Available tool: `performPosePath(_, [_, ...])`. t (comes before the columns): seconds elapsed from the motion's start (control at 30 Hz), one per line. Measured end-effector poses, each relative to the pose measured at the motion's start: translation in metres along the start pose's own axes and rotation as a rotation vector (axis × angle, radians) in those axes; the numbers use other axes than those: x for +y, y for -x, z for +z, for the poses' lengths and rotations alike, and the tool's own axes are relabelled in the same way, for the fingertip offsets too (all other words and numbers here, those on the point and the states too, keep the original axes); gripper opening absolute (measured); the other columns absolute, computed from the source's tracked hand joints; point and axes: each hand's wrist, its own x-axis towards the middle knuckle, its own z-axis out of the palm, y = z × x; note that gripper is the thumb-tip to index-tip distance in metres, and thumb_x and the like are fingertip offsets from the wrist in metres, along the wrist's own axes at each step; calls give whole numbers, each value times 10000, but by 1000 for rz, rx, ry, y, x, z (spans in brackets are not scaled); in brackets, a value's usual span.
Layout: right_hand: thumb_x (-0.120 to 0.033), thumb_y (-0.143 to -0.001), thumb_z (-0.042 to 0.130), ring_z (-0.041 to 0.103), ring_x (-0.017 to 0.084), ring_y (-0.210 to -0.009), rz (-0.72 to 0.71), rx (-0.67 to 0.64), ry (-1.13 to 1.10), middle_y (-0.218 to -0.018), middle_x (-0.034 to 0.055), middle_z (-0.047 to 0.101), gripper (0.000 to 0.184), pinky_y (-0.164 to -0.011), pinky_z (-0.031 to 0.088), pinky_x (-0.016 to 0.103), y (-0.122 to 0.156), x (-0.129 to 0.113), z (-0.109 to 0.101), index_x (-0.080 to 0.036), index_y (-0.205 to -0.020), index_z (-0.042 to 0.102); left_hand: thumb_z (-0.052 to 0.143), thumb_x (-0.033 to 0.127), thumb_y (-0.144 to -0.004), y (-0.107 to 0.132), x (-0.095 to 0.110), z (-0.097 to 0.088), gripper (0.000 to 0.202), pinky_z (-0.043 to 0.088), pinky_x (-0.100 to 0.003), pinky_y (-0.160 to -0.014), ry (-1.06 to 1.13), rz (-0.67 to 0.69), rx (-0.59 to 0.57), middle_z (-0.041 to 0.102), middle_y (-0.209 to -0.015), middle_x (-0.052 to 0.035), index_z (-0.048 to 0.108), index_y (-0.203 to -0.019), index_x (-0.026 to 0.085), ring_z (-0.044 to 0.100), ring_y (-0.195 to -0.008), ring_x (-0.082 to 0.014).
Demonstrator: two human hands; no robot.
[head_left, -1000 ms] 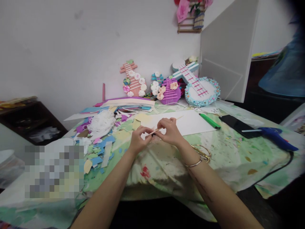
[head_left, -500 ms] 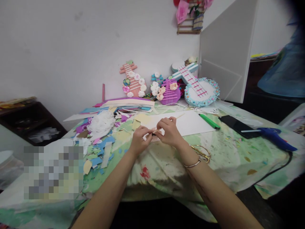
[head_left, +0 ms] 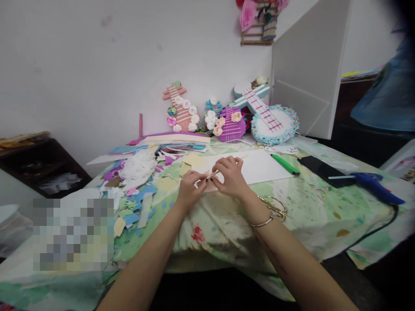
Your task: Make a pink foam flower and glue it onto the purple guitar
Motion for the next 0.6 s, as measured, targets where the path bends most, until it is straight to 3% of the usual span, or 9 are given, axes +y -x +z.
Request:
performPosePath(0.13, [-236,-794,530,419,224,-1016,-25,69,-44,-997,40,581,70,-874,198,395,1,0,0,-209,-819,589,589,182,-742,-1,-1,-1,108,458,-299,-715,46,-117,34,670,-746,-36,688,-784,190,591,-750,-166])
performPosePath(0.37, [-366,-805,540,394,245,-990,-49,-32,-12,-1012,70,562,191,-810,224,397,1,-8,6,-207,-894,598,595,241,-741,-1,-4,0,119,475,-282,-677,100,-196,63,692,-743,-30,699,-762,188,598,-683,-146])
performPosePath(0.6, [-160,-711,526,390,245,-975,-77,-77,31,-1069,84,526,274,-772,250,378,0,-15,7,-195,-981,558,602,240,-729,-2,-3,-1,122,478,-276,-661,119,-203,58,700,-733,-36,703,-755,176,605,-673,-145])
